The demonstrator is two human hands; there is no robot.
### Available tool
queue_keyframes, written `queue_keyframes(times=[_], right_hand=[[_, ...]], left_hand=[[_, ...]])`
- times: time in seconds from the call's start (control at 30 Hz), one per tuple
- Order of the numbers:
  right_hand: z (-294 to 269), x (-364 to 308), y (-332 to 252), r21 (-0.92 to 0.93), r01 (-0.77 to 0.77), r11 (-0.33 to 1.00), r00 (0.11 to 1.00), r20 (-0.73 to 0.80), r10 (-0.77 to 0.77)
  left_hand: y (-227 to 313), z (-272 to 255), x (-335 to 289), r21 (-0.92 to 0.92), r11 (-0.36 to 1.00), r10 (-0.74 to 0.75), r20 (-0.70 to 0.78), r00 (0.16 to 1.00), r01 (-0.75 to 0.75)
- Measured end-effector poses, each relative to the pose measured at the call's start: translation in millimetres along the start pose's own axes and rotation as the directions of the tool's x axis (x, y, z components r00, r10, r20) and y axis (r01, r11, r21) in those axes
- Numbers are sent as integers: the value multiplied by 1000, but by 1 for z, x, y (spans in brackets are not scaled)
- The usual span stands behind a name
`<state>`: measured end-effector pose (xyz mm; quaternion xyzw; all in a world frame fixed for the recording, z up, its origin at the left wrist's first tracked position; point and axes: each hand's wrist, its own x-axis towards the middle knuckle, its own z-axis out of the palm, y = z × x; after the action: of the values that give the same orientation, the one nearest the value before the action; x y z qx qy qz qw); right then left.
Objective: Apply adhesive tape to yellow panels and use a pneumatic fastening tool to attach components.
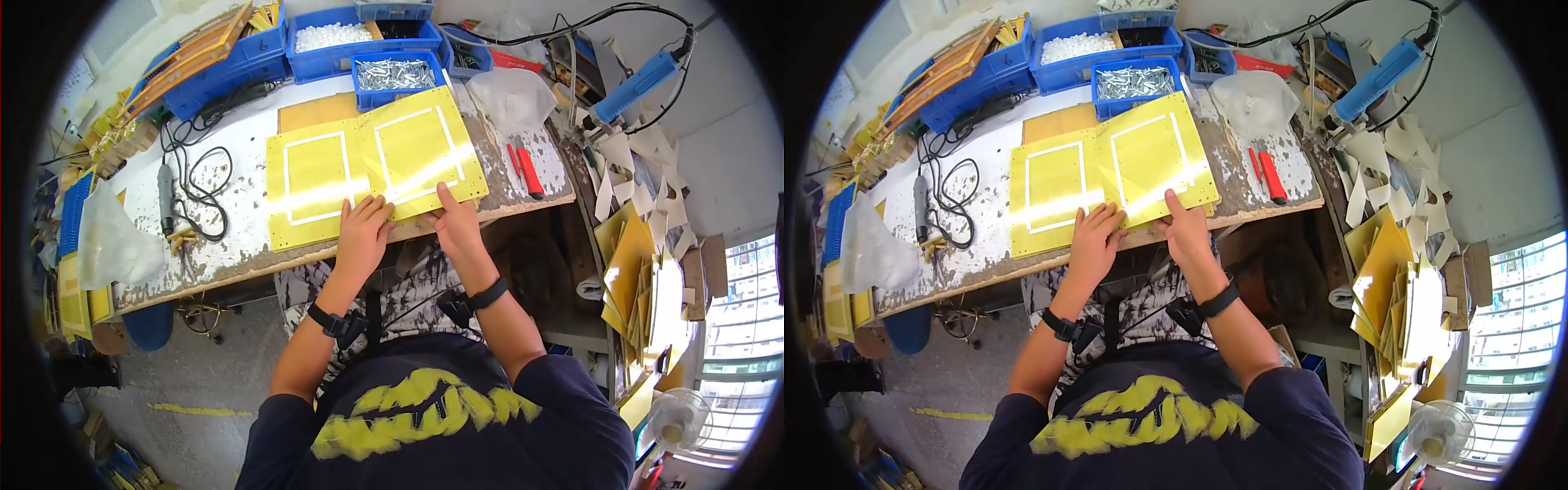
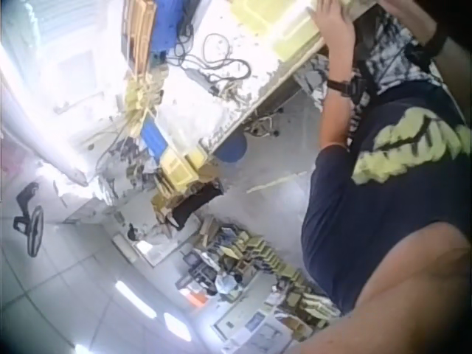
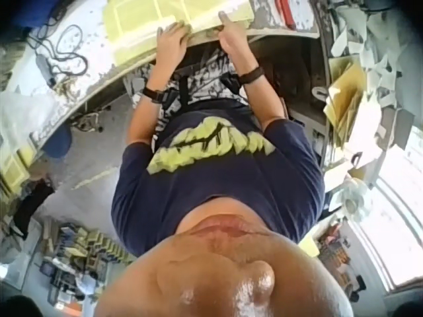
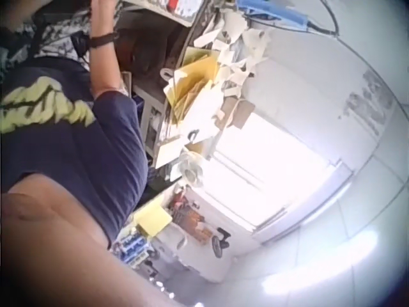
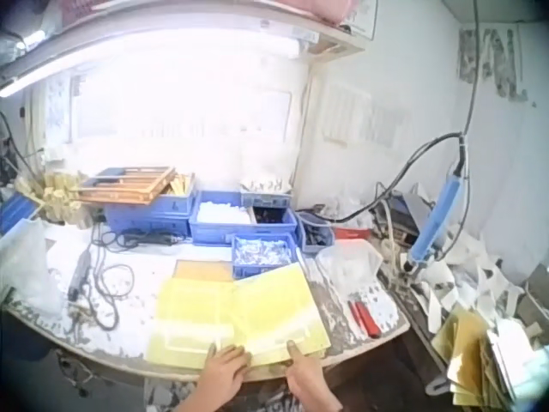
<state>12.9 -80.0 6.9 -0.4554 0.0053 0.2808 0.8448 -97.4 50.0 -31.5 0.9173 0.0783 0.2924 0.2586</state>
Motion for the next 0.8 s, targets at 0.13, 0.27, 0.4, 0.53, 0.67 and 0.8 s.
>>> queue_keyframes(times=[0.13, 0.27, 0.4, 0.53, 0.67, 0.8], right_hand=[[-4, -1, -8, -18, 134, 991, 987, -90, -135], [-3, -31, -55, -601, 587, 542, 746, 140, -651], [15, -60, -83, -640, 711, 290, 586, 313, -747], [-11, -41, -61, -523, 719, -459, 317, 833, -453], [-25, -39, -34, -466, 651, -599, 392, 882, -260], [-33, -39, -2, -472, 677, -564, 470, 868, -162]], left_hand=[[7, -7, 0, -161, 985, -85, -102, 991, 68], [1, -7, -4, -185, 981, -85, -150, 985, 57], [1, -6, -1, -172, 984, -59, -131, 990, 36], [-2, -2, -4, -150, 987, -79, -185, 980, 52], [0, -4, -5, -168, 985, -72, -221, 973, 35], [-1, -6, -8, -258, 962, -158, -244, 957, 93]])
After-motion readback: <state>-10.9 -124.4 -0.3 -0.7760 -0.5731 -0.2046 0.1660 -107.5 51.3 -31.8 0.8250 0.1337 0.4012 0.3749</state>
